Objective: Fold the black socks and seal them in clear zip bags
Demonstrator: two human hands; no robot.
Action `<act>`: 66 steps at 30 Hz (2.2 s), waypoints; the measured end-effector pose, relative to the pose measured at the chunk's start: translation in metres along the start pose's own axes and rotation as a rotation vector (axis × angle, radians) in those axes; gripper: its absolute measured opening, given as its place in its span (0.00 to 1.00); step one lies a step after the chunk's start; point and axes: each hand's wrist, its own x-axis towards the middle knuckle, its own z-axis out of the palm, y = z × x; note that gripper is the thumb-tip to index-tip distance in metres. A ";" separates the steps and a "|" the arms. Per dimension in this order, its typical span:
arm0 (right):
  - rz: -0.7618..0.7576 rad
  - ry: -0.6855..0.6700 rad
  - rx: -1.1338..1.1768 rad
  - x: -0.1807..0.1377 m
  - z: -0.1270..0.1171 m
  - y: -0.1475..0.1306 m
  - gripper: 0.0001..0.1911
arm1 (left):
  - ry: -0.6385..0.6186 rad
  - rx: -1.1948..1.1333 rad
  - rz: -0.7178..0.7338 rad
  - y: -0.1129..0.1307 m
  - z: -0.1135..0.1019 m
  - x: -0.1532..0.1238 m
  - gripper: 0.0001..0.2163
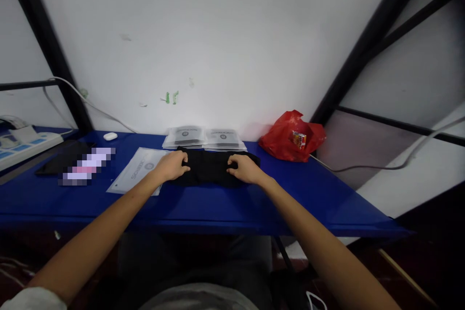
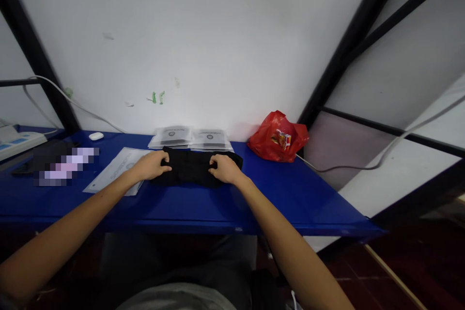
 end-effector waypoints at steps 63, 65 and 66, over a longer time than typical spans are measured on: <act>0.238 0.246 -0.013 -0.020 0.033 0.059 0.23 | 0.011 -0.049 0.032 -0.009 0.045 -0.005 0.27; 0.189 0.337 -0.046 -0.023 0.028 0.048 0.20 | 0.113 -0.047 0.078 -0.001 0.036 -0.011 0.23; 0.146 0.381 -0.047 -0.025 0.025 0.039 0.18 | 0.175 -0.048 0.106 0.005 0.031 -0.016 0.20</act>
